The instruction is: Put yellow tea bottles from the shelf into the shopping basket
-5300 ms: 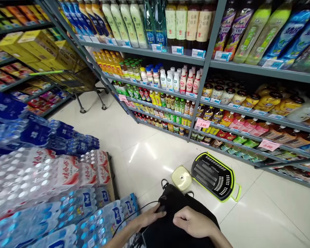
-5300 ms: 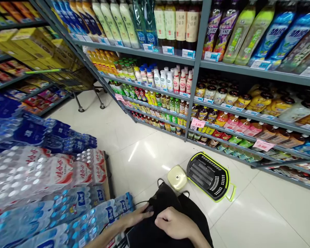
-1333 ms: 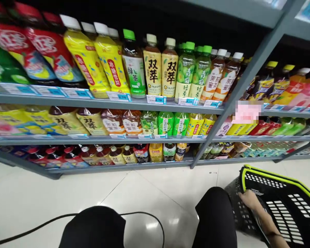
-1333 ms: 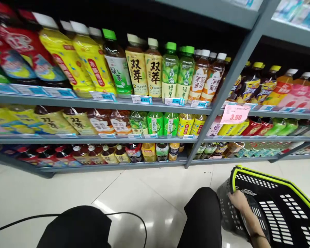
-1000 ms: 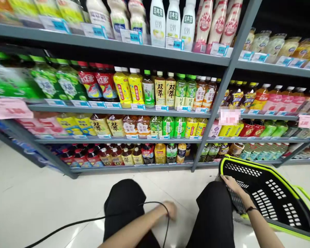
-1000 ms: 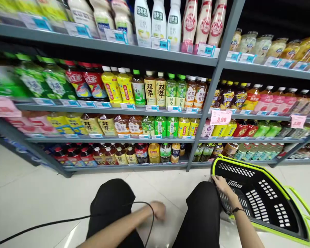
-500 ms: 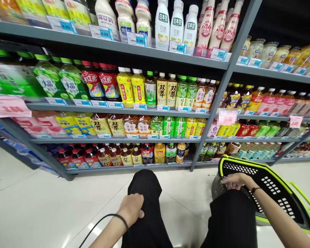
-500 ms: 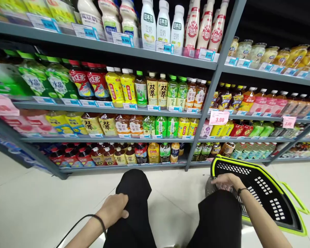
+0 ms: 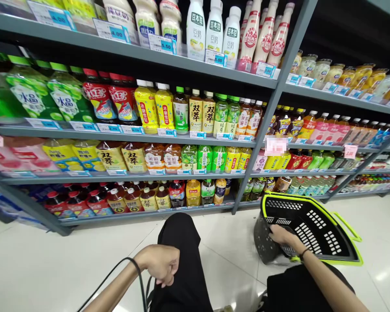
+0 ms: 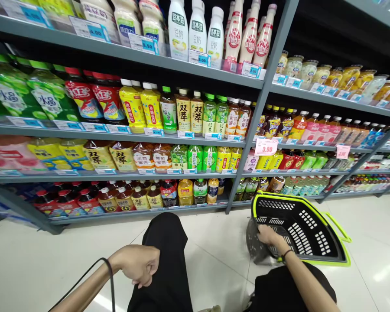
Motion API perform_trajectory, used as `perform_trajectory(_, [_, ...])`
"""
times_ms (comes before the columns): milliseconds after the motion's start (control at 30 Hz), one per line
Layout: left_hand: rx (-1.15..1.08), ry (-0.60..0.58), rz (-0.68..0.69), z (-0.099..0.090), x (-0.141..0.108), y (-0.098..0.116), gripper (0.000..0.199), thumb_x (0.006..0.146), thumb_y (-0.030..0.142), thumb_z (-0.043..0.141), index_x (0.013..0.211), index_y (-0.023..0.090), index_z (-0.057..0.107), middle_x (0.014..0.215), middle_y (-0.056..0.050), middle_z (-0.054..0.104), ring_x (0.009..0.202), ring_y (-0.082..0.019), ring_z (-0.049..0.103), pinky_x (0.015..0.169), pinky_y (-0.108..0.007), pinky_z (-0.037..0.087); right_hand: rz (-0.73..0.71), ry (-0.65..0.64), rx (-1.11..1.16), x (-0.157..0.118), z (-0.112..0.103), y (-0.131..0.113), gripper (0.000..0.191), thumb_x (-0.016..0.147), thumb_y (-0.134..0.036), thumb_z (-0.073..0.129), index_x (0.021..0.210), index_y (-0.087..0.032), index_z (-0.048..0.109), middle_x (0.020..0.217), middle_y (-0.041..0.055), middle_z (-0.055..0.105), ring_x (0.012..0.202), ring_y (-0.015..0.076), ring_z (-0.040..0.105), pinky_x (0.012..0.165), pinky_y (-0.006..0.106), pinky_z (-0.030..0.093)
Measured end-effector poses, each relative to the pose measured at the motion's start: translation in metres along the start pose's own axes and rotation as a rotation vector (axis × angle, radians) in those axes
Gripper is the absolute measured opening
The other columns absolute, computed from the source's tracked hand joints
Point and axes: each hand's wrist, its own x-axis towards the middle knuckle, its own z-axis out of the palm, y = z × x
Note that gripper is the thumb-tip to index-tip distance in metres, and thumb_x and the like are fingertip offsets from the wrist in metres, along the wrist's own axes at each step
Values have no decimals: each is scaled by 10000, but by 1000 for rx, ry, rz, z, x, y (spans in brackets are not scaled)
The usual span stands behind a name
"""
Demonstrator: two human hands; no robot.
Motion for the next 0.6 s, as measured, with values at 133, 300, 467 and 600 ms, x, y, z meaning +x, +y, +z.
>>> perform_trajectory(133, [118,-21,25,-4,11,9,100,593,153,597,499,182,583,545,13,611,564,-135,575,525,-207,362,-114,-116,7,6,19,-73,254,1058,-369,651,1025,-121,694,942,41,708,821,173,699,804,359,607])
perform_trajectory(300, [100,31,26,-6,50,34,220,795,127,524,738,158,734,707,-38,732,632,-153,680,633,-226,503,-296,-27,70,-17,51,-174,250,1060,-363,633,1087,-125,706,1141,101,720,1086,242,692,1011,458,543])
perform_trajectory(467, [92,513,-72,-27,104,53,401,1079,330,412,1347,96,597,1272,-170,685,1143,-241,686,963,-385,558,-489,-2,163,-37,50,-221,228,1042,-326,617,1073,-128,726,1055,99,762,972,208,714,897,321,530])
perform_trajectory(600, [101,655,-219,-43,122,32,501,1020,432,616,1409,122,553,1345,-153,619,1180,-261,654,1003,-449,573,-431,86,179,-38,11,-168,268,1045,-193,494,989,-167,755,1008,69,780,963,186,713,846,232,465])
